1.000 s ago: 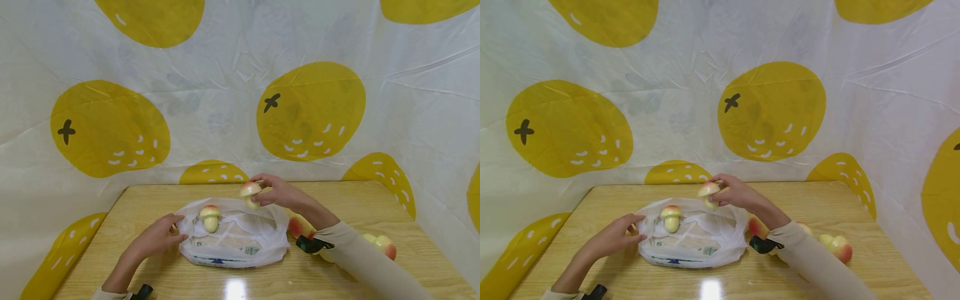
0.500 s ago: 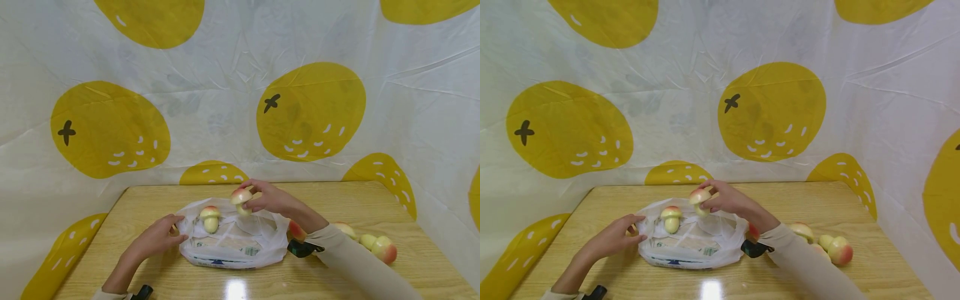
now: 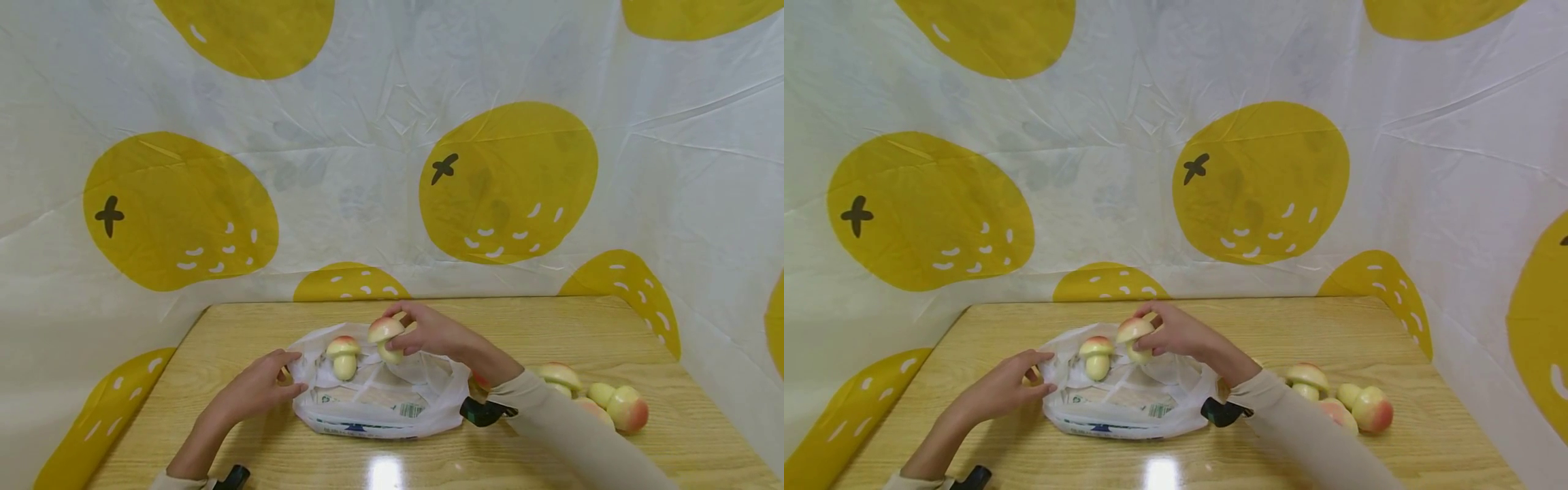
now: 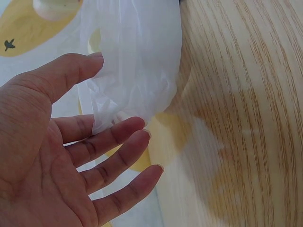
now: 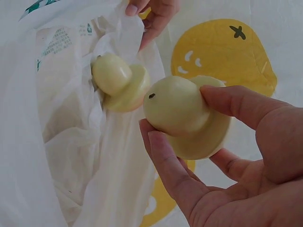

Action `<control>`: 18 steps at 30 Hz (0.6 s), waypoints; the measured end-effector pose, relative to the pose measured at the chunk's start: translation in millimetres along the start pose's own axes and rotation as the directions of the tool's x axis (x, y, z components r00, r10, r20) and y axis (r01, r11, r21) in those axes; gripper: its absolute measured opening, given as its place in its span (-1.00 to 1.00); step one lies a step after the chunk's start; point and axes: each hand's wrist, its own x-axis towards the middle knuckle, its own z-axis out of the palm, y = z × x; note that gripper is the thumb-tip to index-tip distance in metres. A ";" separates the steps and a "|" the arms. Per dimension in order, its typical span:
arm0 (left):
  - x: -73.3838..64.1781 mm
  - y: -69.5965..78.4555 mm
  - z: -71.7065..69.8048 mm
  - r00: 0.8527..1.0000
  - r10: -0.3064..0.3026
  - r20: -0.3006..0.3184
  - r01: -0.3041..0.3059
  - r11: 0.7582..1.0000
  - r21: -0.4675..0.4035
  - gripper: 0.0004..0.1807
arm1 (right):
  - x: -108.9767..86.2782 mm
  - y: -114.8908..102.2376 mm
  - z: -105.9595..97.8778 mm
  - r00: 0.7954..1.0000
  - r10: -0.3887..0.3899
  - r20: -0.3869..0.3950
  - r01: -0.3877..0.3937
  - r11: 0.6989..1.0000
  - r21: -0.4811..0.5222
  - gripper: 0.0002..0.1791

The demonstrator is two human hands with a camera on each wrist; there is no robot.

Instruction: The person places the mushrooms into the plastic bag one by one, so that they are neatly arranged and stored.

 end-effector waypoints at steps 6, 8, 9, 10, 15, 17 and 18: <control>0.2 0.3 -0.8 1.000 0.001 0.004 -0.001 1.000 0.003 -0.26 | 4.0 3.9 8.7 0.999 0.027 -0.026 -0.027 1.000 -0.015 -0.52; -0.1 0.8 -1.3 1.000 0.004 0.004 -0.004 1.000 0.001 -0.26 | 5.4 4.7 11.6 0.999 0.033 -0.030 -0.034 0.999 -0.018 -0.52; -0.1 1.1 -1.4 1.000 0.001 0.001 -0.001 1.000 0.003 -0.26 | 6.2 4.8 13.3 0.999 0.036 -0.030 -0.036 0.999 -0.018 -0.51; -0.1 1.3 -1.4 1.000 -0.001 0.001 0.001 1.000 0.003 -0.26 | 6.6 5.0 14.7 0.999 0.039 -0.028 -0.039 0.999 -0.019 -0.50; 0.0 1.0 -0.5 1.000 -0.007 -0.001 0.007 1.000 0.008 -0.26 | 9.9 7.3 21.9 0.998 0.059 -0.012 -0.059 0.997 -0.042 -0.44; -0.1 0.5 0.1 1.000 -0.005 -0.001 0.005 1.000 0.009 -0.26 | 11.3 8.8 24.1 0.998 0.067 -0.013 -0.067 0.996 -0.052 -0.44; -0.3 0.4 0.3 1.000 -0.004 -0.001 0.004 1.000 0.009 -0.26 | 12.1 9.8 25.1 0.998 0.068 -0.014 -0.069 0.996 -0.055 -0.44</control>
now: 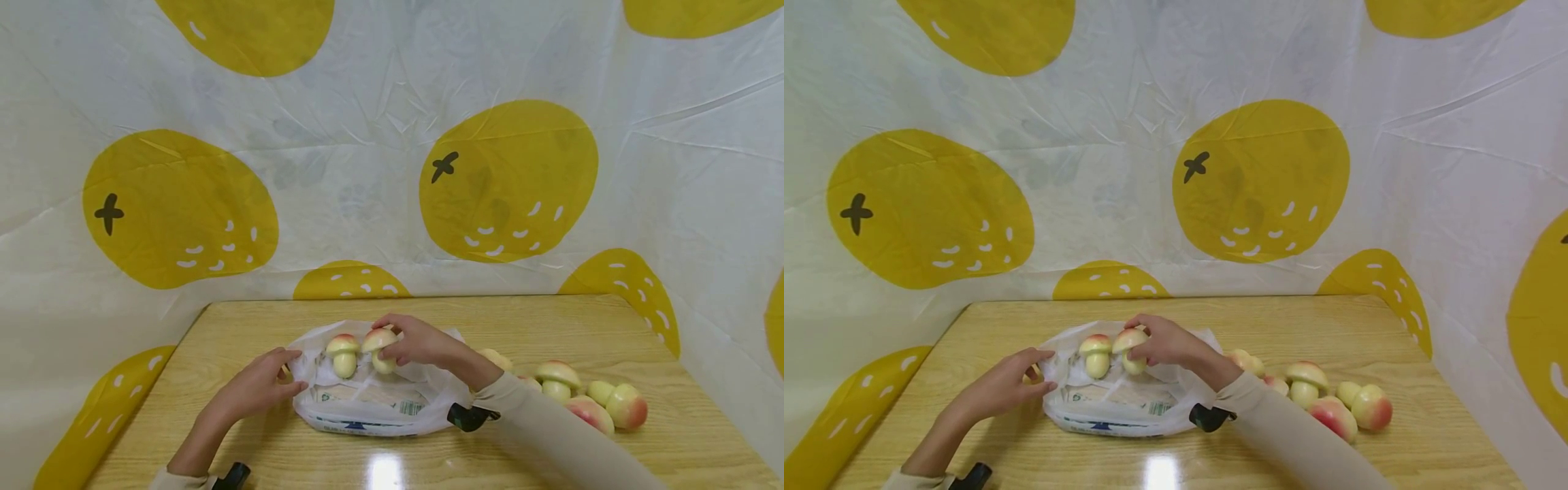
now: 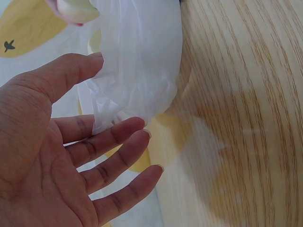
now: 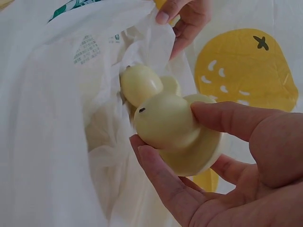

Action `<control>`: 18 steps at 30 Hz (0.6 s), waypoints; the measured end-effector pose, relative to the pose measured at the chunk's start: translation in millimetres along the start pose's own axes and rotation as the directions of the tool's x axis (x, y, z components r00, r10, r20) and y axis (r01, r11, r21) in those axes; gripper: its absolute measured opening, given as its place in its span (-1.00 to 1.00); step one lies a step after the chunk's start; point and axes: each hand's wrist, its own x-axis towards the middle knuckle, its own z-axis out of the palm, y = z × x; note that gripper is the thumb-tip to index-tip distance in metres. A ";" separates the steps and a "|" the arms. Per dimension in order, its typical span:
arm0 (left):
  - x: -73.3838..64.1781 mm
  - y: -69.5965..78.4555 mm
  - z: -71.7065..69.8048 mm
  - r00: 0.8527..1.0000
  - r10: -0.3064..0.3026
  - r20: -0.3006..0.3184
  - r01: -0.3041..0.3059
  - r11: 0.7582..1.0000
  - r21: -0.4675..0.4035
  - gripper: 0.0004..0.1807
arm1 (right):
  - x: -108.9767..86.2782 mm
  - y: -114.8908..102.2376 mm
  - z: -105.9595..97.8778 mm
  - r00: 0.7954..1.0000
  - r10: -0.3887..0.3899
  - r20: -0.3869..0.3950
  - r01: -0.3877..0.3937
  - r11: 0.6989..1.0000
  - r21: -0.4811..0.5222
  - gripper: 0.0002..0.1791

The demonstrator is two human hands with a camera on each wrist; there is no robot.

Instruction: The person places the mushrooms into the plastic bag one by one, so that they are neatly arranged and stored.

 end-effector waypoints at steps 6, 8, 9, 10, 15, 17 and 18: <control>0.3 -0.5 0.2 1.000 0.005 0.002 -0.005 1.000 -0.010 -0.26 | 6.4 6.1 3.4 0.999 0.024 -0.026 -0.025 1.000 -0.010 -0.46; 0.4 -0.9 0.4 1.000 0.006 0.001 -0.006 1.000 -0.009 -0.26 | 7.9 7.3 4.7 0.998 0.031 -0.048 -0.033 0.999 -0.024 -0.48; 0.3 -0.8 0.2 1.000 0.008 0.001 -0.008 1.000 -0.009 -0.26 | 8.5 7.8 5.5 0.998 0.032 -0.060 -0.034 0.999 -0.036 -0.49; 0.2 -0.9 0.0 1.000 0.012 0.000 -0.012 1.000 -0.007 -0.27 | 9.1 8.1 6.3 0.997 0.034 -0.075 -0.037 0.998 -0.047 -0.50; -0.1 -1.2 -0.1 1.000 0.008 0.001 -0.008 1.000 -0.003 -0.27 | 10.9 7.6 10.9 0.989 0.050 -0.139 -0.065 0.993 -0.101 -0.52; -0.5 -1.3 0.0 1.000 0.003 0.003 -0.003 1.000 -0.005 -0.26 | 11.9 6.5 12.9 0.985 0.060 -0.160 -0.079 0.990 -0.120 -0.51; -0.6 -1.3 -0.1 1.000 0.005 0.003 -0.005 1.000 -0.007 -0.26 | 12.4 6.3 13.9 0.984 0.061 -0.168 -0.084 0.987 -0.135 -0.50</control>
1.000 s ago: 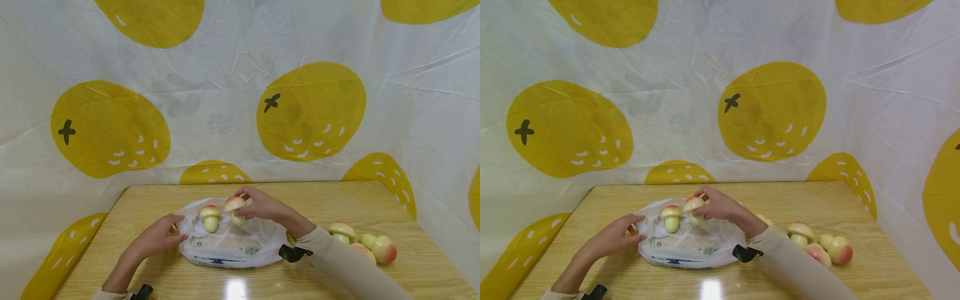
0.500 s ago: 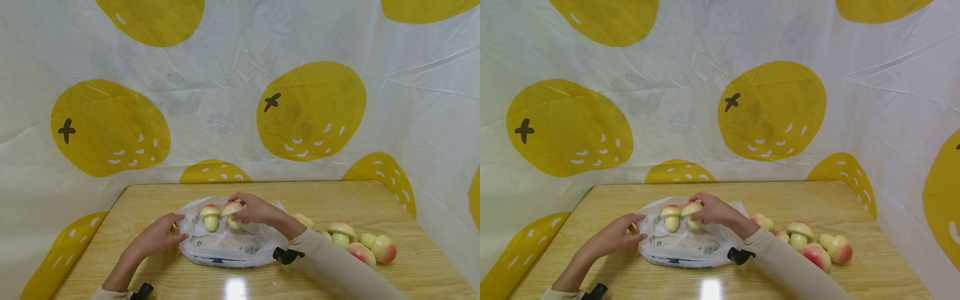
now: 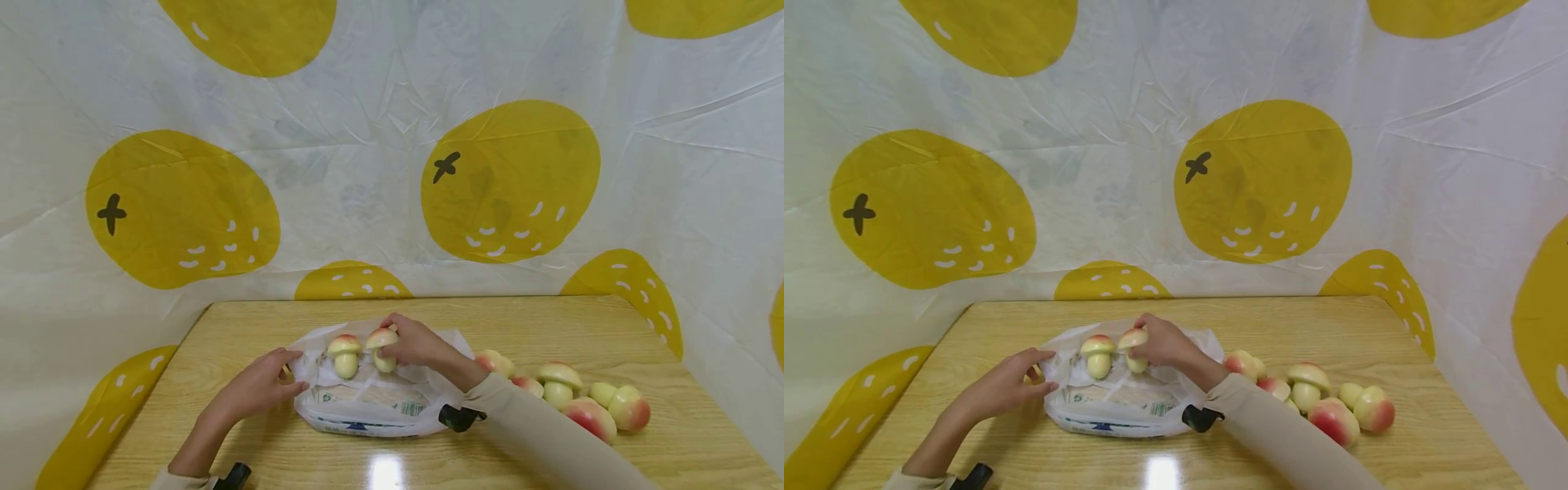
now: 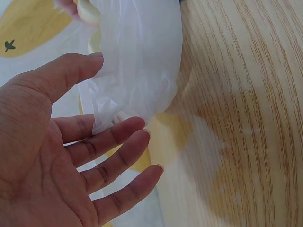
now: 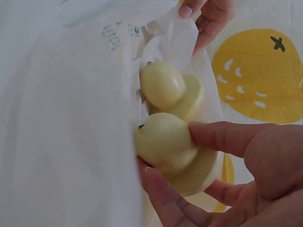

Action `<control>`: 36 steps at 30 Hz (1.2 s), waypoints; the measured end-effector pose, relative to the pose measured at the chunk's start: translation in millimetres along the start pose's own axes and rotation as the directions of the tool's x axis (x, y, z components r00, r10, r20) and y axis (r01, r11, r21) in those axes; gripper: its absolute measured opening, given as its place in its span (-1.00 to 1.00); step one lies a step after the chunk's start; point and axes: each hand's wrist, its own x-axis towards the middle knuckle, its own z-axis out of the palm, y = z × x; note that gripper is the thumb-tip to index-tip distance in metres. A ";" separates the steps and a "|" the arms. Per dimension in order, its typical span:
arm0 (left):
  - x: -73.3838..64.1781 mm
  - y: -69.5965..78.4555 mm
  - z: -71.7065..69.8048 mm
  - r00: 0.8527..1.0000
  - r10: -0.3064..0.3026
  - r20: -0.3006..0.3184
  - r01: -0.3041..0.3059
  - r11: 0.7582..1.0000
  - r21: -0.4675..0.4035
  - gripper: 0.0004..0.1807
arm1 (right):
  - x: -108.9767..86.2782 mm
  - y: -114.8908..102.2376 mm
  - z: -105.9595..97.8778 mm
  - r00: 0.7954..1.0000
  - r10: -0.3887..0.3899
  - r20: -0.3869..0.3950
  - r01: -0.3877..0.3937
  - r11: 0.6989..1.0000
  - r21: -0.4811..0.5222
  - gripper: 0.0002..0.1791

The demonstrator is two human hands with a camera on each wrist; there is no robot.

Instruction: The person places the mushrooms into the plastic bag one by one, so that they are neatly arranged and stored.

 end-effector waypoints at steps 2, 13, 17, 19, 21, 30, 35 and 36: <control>-0.3 0.5 -0.6 1.000 0.005 0.005 -0.005 1.000 -0.004 -0.26 | 0.2 -0.2 1.7 1.000 0.003 -0.016 -0.004 0.999 -0.045 -0.50; -0.1 1.4 -0.4 1.000 0.001 0.007 -0.001 1.000 -0.003 -0.25 | 0.4 3.8 7.1 0.999 -0.001 -0.037 -0.003 0.992 -0.128 -0.56; -0.3 2.3 -0.8 1.000 -0.007 0.012 0.007 1.000 -0.006 -0.25 | -1.4 2.4 6.8 1.000 0.010 -0.011 -0.011 0.994 -0.109 -0.51; -0.6 2.6 -1.1 1.000 -0.007 0.013 0.007 1.000 -0.006 -0.25 | -2.3 1.7 6.2 1.000 0.011 0.006 -0.011 0.996 -0.089 -0.49; -1.1 2.7 -1.3 1.000 -0.008 0.010 0.008 1.000 -0.004 -0.25 | -2.5 1.5 5.8 1.000 0.008 0.025 -0.007 0.998 -0.070 -0.48; -1.2 3.6 -1.5 1.000 0.001 -0.002 -0.001 1.000 0.009 -0.27 | 0.0 4.5 4.9 0.997 0.020 0.069 -0.017 0.999 -0.037 -0.38; -1.2 4.6 -1.8 1.000 0.009 -0.006 -0.009 1.000 0.020 -0.28 | -2.0 4.3 0.3 0.996 0.022 0.086 -0.019 0.999 -0.036 -0.35; -1.1 4.5 -1.7 1.000 0.010 -0.006 -0.010 1.000 0.019 -0.28 | -3.2 3.4 -1.7 0.996 0.024 0.086 -0.020 0.998 -0.053 -0.35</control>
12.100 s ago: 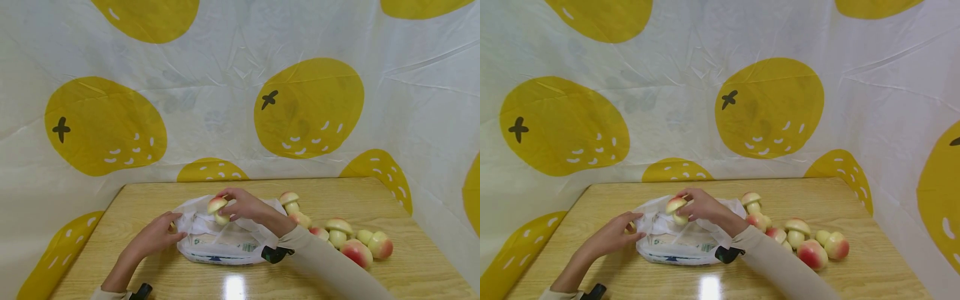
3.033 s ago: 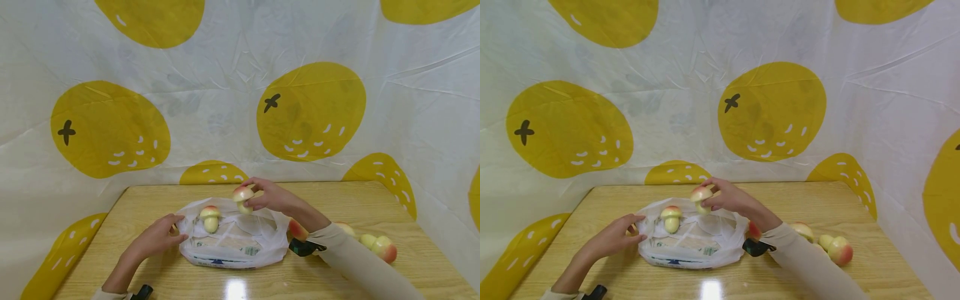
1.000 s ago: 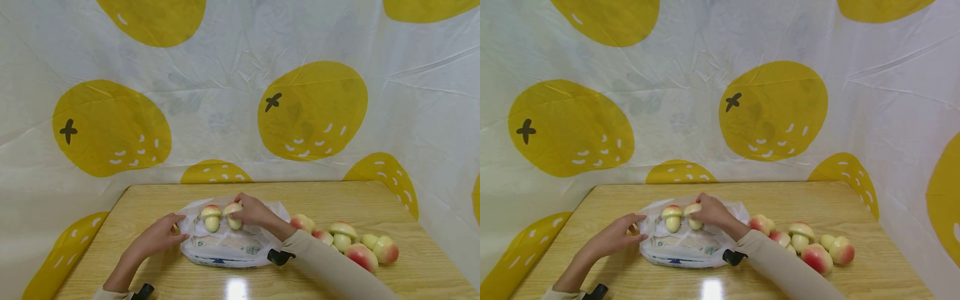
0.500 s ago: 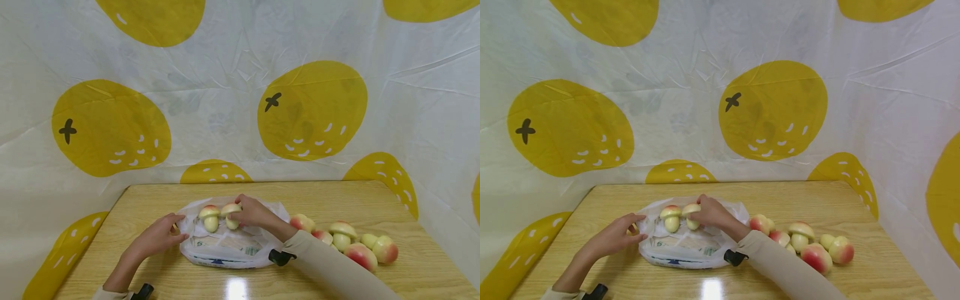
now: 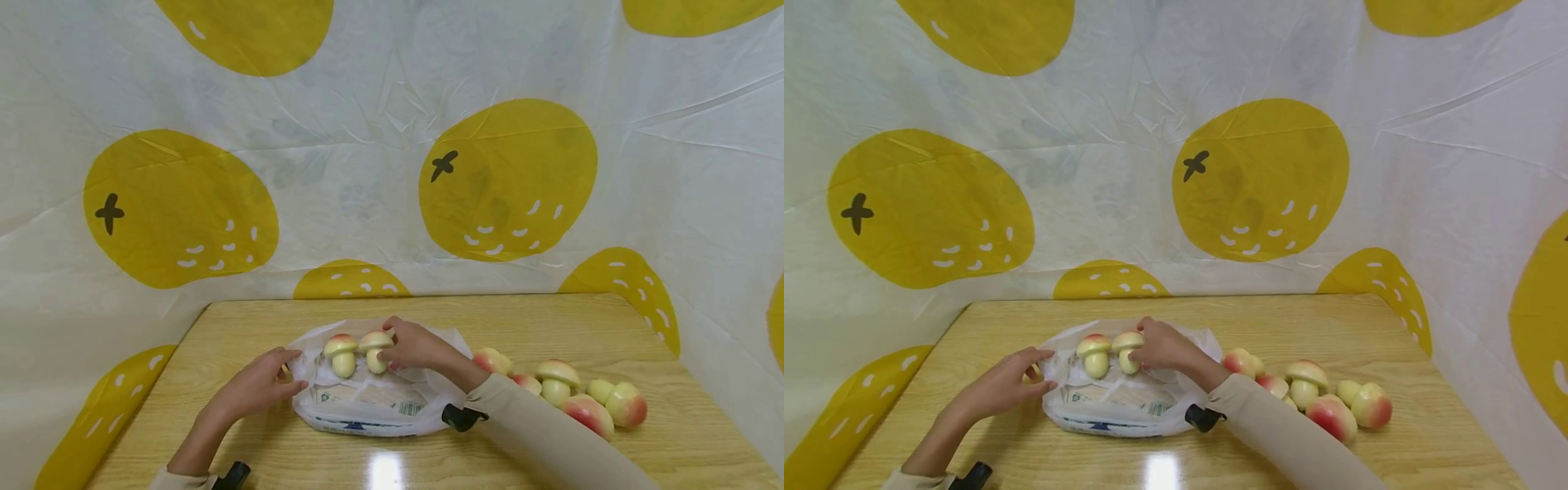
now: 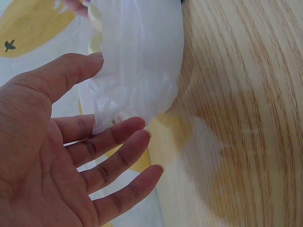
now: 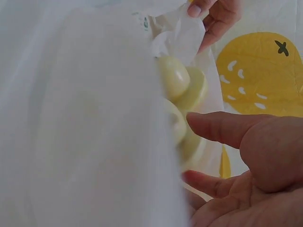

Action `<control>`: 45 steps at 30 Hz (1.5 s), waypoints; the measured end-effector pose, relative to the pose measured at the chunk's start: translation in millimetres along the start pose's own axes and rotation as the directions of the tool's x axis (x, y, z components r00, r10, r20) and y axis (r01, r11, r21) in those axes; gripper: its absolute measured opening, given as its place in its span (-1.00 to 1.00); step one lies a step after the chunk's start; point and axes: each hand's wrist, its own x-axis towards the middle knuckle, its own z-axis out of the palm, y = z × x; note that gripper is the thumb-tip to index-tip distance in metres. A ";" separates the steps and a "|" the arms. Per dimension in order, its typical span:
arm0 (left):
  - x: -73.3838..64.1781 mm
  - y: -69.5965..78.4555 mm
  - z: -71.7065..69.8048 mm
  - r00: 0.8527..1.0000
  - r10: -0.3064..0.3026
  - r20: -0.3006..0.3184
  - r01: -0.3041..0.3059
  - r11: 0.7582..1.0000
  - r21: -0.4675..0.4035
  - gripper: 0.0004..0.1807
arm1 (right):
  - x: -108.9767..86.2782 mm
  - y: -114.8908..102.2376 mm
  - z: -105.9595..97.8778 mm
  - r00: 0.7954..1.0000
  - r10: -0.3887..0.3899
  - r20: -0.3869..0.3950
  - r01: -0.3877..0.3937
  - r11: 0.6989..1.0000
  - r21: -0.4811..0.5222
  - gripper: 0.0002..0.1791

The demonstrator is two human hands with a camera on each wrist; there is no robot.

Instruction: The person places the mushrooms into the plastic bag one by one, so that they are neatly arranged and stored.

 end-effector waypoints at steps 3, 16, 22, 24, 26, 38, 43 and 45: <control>0.5 -0.2 0.0 1.000 0.004 0.000 -0.004 1.000 -0.002 -0.28 | -5.0 -3.5 -7.1 1.000 -0.002 -0.002 0.002 0.998 -0.061 -0.34; 0.3 -2.1 1.2 1.000 0.007 0.004 -0.007 1.000 0.001 -0.26 | -28.6 -5.6 -41.9 0.999 -0.042 0.020 0.044 0.986 -0.164 -0.48; 1.5 -3.2 1.0 1.000 0.013 0.006 -0.013 1.000 0.004 -0.26 | -38.1 0.2 -58.8 0.983 -0.169 0.069 0.178 0.971 -0.162 -0.70; 1.5 -2.9 0.6 1.000 0.019 0.008 -0.019 1.000 0.004 -0.26 | -41.2 0.9 -63.9 0.978 -0.195 0.078 0.205 0.965 -0.162 -0.71; 1.5 -2.7 0.9 1.000 0.017 0.008 -0.017 1.000 0.005 -0.26 | -44.1 1.7 -68.7 0.974 -0.213 0.081 0.223 0.961 -0.161 -0.72; 0.4 -1.2 -0.6 1.000 0.012 0.016 -0.012 1.000 -0.002 -0.27 | -59.9 15.5 -90.0 0.942 -0.303 0.147 0.318 0.944 -0.093 -0.74; -1.4 -0.3 -0.8 1.000 0.014 0.018 -0.014 1.000 -0.012 -0.25 | -64.8 22.2 -98.2 0.932 -0.312 0.184 0.331 0.939 -0.088 -0.72; -1.3 -0.8 -0.3 1.000 0.012 0.019 -0.012 1.000 -0.012 -0.26 | -66.7 25.0 -101.7 0.924 -0.322 0.208 0.347 0.933 -0.098 -0.71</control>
